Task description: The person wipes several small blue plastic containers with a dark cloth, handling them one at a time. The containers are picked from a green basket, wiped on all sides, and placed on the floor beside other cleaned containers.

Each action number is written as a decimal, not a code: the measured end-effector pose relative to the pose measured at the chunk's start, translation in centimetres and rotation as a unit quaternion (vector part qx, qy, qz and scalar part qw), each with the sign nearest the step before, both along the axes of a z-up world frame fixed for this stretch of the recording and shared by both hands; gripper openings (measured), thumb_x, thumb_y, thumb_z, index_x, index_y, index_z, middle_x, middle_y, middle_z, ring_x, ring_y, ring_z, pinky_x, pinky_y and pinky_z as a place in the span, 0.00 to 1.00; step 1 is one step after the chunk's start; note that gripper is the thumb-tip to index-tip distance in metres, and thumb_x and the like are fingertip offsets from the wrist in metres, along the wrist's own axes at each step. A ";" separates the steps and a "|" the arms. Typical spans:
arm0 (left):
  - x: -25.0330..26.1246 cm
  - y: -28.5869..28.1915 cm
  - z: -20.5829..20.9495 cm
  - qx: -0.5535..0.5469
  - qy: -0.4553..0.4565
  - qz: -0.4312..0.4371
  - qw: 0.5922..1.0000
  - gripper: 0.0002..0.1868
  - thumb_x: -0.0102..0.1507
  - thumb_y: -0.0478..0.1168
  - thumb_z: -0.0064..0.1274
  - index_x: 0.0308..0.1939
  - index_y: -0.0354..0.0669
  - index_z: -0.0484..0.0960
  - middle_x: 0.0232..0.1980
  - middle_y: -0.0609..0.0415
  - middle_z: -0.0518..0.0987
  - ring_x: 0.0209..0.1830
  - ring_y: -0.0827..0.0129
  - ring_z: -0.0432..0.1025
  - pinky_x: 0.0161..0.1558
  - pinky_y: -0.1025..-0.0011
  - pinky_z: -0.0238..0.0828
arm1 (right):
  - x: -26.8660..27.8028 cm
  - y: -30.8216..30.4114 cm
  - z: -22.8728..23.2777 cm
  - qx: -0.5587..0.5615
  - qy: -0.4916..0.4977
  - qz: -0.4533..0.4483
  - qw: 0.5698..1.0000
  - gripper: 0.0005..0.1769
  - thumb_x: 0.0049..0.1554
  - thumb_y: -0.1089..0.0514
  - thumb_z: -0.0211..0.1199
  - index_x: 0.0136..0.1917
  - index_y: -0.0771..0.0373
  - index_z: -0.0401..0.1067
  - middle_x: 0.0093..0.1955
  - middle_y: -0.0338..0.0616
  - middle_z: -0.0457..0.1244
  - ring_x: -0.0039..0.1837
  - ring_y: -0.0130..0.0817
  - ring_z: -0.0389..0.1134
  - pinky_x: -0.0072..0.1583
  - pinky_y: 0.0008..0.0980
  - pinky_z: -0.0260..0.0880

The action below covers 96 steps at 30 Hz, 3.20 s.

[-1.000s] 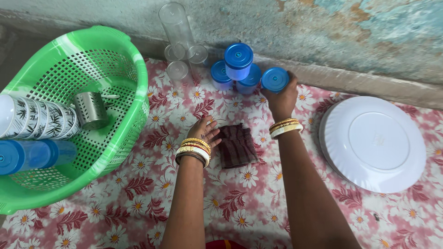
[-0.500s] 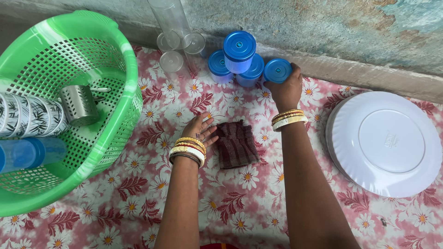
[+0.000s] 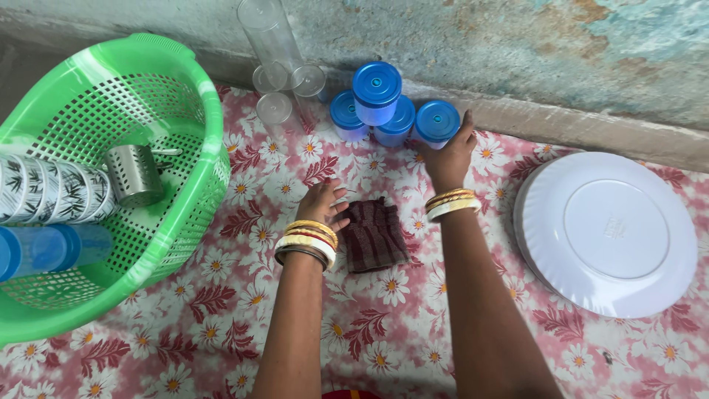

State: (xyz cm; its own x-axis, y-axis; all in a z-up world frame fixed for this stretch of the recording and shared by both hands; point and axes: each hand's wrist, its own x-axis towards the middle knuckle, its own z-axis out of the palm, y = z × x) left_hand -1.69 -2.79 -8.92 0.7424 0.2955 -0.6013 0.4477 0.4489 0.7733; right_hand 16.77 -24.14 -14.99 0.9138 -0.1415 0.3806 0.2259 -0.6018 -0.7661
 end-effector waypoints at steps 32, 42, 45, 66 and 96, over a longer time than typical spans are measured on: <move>-7.7 -12.7 24.9 0.024 -0.455 -0.456 0.764 0.17 0.67 0.36 0.57 0.59 0.34 0.82 0.53 0.48 0.83 0.48 0.69 0.76 0.46 0.70 0.76 | -8.6 -2.1 6.1 -0.005 0.159 -0.016 0.987 0.44 0.51 0.44 0.76 0.75 0.58 0.63 0.67 0.62 0.61 0.66 0.55 0.64 0.65 0.50 0.64; -7.5 -10.6 23.9 -0.005 -0.447 -0.467 0.763 0.17 0.67 0.38 0.57 0.60 0.35 0.82 0.53 0.49 0.84 0.46 0.70 0.75 0.44 0.71 0.75 | -9.0 -0.9 6.2 -0.005 0.141 0.005 0.990 0.43 0.52 0.44 0.76 0.74 0.61 0.63 0.65 0.63 0.62 0.65 0.55 0.65 0.65 0.50 0.65; -7.4 -8.8 23.6 -0.013 -0.447 -0.472 0.760 0.18 0.67 0.38 0.57 0.60 0.36 0.82 0.53 0.49 0.84 0.46 0.71 0.75 0.43 0.71 0.75 | -9.4 -0.3 6.6 -0.027 0.150 0.000 0.988 0.44 0.53 0.43 0.76 0.74 0.62 0.63 0.65 0.65 0.63 0.66 0.57 0.65 0.64 0.51 0.65; -14.0 25.0 15.1 0.557 0.367 0.238 0.706 0.52 0.57 0.68 0.63 0.76 0.52 0.57 0.77 0.32 0.53 0.77 0.37 0.50 0.70 0.43 0.54 | -11.9 3.2 4.7 -0.003 0.236 0.105 0.966 0.37 0.52 0.45 0.71 0.70 0.62 0.68 0.50 0.48 0.71 0.48 0.37 0.72 0.51 0.38 0.71; -10.9 15.3 17.4 0.666 -0.017 0.477 0.573 0.53 0.55 0.43 0.75 0.76 0.38 0.56 0.68 0.36 0.63 0.69 0.39 0.62 0.68 0.47 0.66 | -19.5 7.7 9.0 -0.380 0.312 0.134 0.861 0.53 0.47 0.22 0.67 0.75 0.49 0.58 0.72 0.62 0.55 0.72 0.66 0.57 0.63 0.70 0.60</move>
